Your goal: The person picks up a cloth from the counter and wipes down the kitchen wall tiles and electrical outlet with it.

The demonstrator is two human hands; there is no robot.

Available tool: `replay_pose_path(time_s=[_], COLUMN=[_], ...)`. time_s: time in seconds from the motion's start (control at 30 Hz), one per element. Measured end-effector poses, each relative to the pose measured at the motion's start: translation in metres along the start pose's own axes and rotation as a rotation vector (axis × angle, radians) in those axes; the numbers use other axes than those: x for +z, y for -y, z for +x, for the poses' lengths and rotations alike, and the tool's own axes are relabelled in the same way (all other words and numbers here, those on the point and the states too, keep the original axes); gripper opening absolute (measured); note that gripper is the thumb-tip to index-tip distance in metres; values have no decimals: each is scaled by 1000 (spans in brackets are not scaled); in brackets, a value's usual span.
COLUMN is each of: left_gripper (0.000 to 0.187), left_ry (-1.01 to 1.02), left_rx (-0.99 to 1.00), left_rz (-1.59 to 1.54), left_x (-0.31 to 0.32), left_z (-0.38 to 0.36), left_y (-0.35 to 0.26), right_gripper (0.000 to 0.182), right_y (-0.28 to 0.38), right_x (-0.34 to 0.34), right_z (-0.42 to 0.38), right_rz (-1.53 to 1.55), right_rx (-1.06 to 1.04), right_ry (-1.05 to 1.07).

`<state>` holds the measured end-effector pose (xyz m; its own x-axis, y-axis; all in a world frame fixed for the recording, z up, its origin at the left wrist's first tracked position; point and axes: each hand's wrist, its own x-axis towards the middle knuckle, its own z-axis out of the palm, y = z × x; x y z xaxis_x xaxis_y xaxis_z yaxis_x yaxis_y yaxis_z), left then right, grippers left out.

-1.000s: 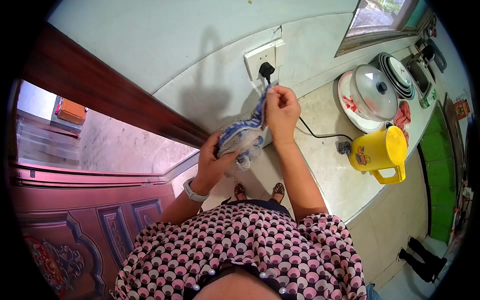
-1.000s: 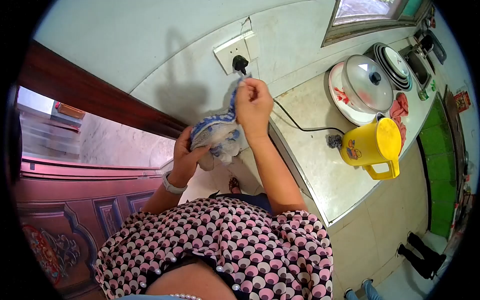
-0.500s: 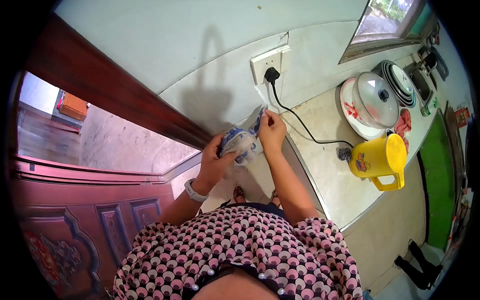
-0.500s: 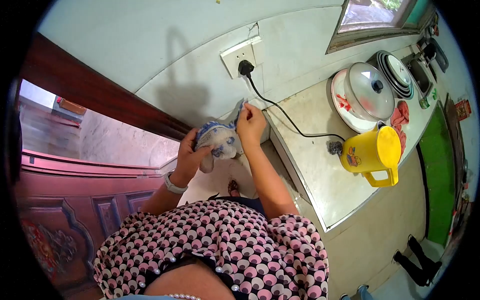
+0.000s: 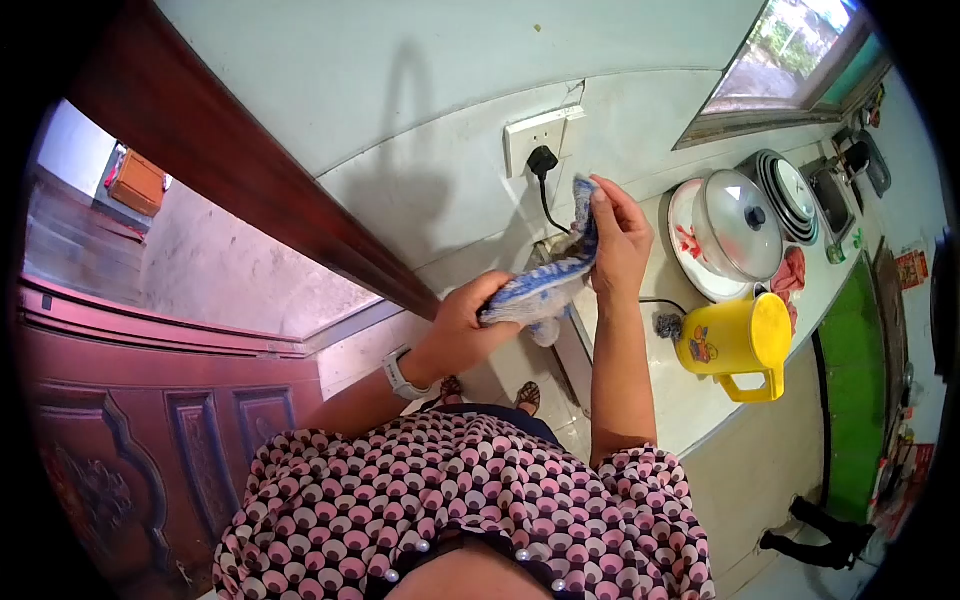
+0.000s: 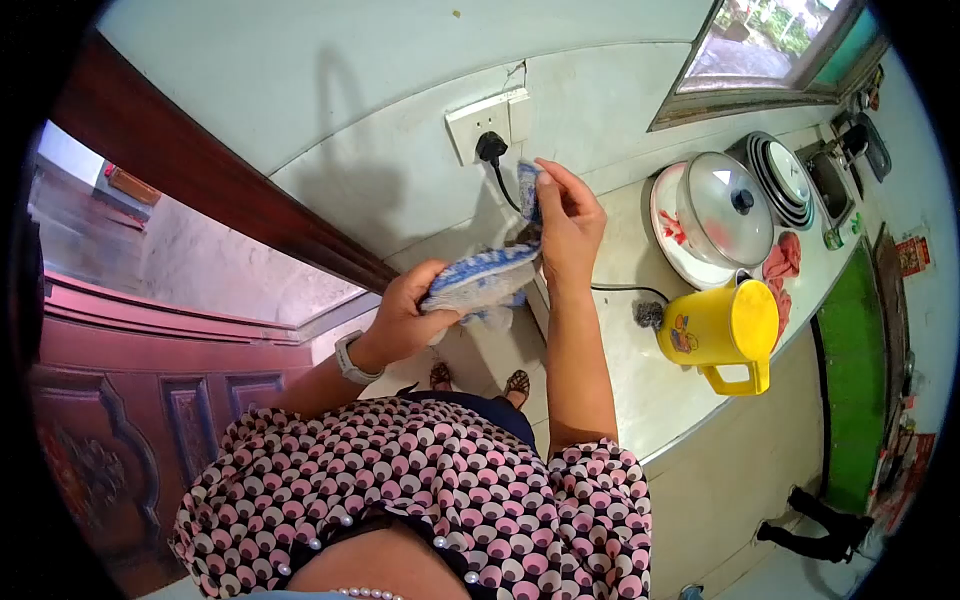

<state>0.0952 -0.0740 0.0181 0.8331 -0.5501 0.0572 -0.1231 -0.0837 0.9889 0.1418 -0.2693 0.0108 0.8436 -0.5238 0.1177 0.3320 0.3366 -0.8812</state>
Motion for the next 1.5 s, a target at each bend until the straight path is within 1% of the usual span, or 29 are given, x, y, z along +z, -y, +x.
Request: replay_pose_path(time_s=[0.03, 0.07, 0.1, 0.17, 0.2, 0.23, 0.3, 0.37, 0.43, 0.57, 0.6, 0.73, 0.8, 0.83, 0.87, 0.93, 0.97, 1.03, 1.1, 1.2, 1.23, 1.3, 1.33, 1.37, 1.43, 1.47, 1.5], left_gripper=[37, 35, 35, 34, 34, 33, 32, 32, 34, 34, 34, 35, 34, 33, 33, 32, 32, 29, 30, 31, 31, 32, 34, 34, 33, 33, 32], left_ry=[1, 11, 16, 11, 4, 8, -12, -20, -49, -55, -71, -97, -88, -76, -74, -21, -21, -36, -35, -39, -42, -61, -80, -81, -78, -79, -68], left_rx=[-1, -24, -43, -19, -10, 1, -12, -21, -1, 8, -1, 23, 1, -25, -24, -89, -89, -29, -31, -35, -36, -1, 32, 31, -32, -33, -39], left_rz=[-1, -47, -93, -88, -72, -56, -57, -61, -106, -56, -75, -103, -125, -149, -148, -107, -109, -78, -71, -66, -70, -89, -109, -110, -142, -144, -127], left_x=[2, 5, 9, 10, 13, 13, 15, 16, 17, 12, 13, 12, 13, 12, 11, 10, 10, 13, 13, 10, 10, 10, 10, 10, 7, 7, 6], left_z=[1, 3, 7, 10, 13, 14, 16, 17, 21, 20, 18, 17, 18, 18, 18, 19, 18, 17, 16, 15, 14, 14, 15, 15, 15, 15, 15], left_y=[-1, -2, -3, -6, -7, -8, -9, -10, -11, -8, -8, -1, -2, -3, -3, 1, 1, 3, 4, 2, 2, 0, -1, -4, -8, -8, -7], right_gripper=[14, 10, 10, 8, 9, 9, 9, 10, 9, 8, 8, 6, 6, 6, 6, 6, 6, 7, 8, 10, 10, 13, 15, 15, 14, 14, 14], right_y=[6, 6, 10, 19, 33, 34, 31, 28, 23, 13, 8, -6, -8, -7, -5, 4, 9, 19, 25, 30, 31, 32, 30, 29, 28, 22, 17], right_x=[7, 14, 17, 24, 31, 33, 36, 36, 37, 39, 37, 25, 13, 9, 6, 4, 6, 11, 20, 37, 42, 49, 50, 50, 49, 43, 37], right_z=[3, 8, 15, 21, 28, 34, 47, 51, 58, 58, 57, 59, 62, 62, 61, 58, 56, 51, 48, 47, 49, 53, 56, 57, 60, 60, 58], right_rz=[-184, -202, -202, -587, -620, -620, -585, -589, -635, -642, -621, -654, -862, -863, -843, -816, -818, -726, -700, -592, -593, -638, -685, -685, -808, -881, -882], right_rx=[-95, -181, -180, -626, -696, -695, -807, -796, -774, -802, -781, -744, -687, -686, -646, -578, -578, -605, -637, -821, -820, -930, -941, -939, -981, -1002, -1003], right_ry=[48, 24, 38, 22, 112, 112, 231, 238, 289, 227, 219, 247, 353, 351, 311, 222, 223, 163, 175, 241, 241, 323, 346, 347, 328, 343, 346])
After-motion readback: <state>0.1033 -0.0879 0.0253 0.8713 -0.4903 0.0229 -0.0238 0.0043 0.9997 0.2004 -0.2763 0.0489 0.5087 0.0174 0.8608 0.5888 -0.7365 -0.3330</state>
